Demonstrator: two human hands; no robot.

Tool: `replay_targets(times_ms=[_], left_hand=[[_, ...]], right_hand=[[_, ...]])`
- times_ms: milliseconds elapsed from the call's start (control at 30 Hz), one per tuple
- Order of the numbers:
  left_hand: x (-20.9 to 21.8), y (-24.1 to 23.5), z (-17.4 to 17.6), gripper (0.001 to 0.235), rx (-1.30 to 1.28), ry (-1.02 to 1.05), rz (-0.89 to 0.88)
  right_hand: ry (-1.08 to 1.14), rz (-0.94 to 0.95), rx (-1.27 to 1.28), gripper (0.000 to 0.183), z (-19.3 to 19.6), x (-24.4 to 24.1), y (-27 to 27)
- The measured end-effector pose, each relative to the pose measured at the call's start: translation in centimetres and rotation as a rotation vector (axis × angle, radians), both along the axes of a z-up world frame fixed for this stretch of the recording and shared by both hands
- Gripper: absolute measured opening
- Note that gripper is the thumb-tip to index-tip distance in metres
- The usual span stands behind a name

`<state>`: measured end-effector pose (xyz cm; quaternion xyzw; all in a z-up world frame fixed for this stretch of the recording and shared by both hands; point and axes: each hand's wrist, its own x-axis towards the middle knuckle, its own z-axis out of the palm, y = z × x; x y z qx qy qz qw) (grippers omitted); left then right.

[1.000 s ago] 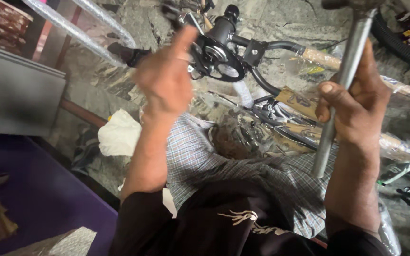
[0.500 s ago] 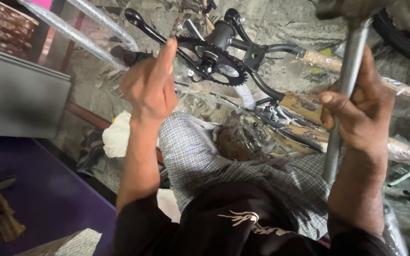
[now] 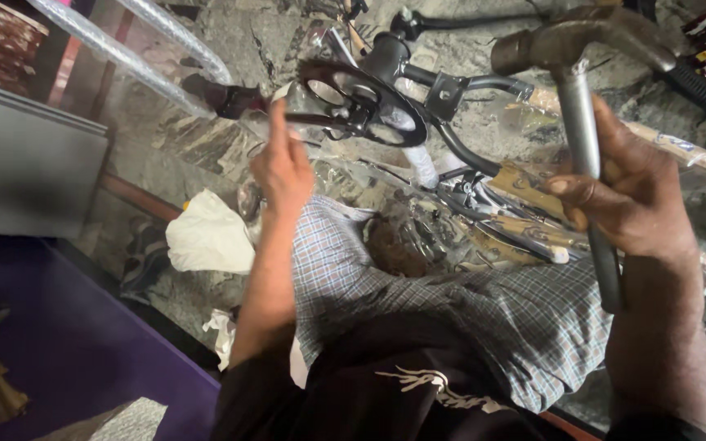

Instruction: The person assembles a bicycle by attaching the crankset to the frame and installing the chain. They use a hammer and wrench to secure the crankset and then thread the chain through the gears.

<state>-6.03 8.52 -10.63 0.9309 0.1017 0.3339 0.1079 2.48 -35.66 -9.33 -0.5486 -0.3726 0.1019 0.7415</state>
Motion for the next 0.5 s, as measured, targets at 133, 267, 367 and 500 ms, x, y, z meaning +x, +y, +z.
replay_targets(times_ms=[133,267,367,500], left_hand=[[-1.6,-6.1,-6.3,0.045,-0.066,-0.025,-0.265],[-1.1,-13.2,-5.7,0.045,-0.019,-0.069,-0.784],[1.0,-14.4,-1.4,0.046,0.167,-0.287,-0.769],[3.1,-6.9,5.9,0.043,0.142,-0.336,-0.451]], right_hand=[[0.027,-0.091,-0.029,0.081,0.1,-0.6,0.0],[0.079,-0.112,-0.018,0.082,0.2,-1.2,0.0],[0.085,-0.114,0.001,0.081,0.3,-1.2,0.0],[0.075,-0.128,0.016,0.08,0.7,-1.1,0.2]])
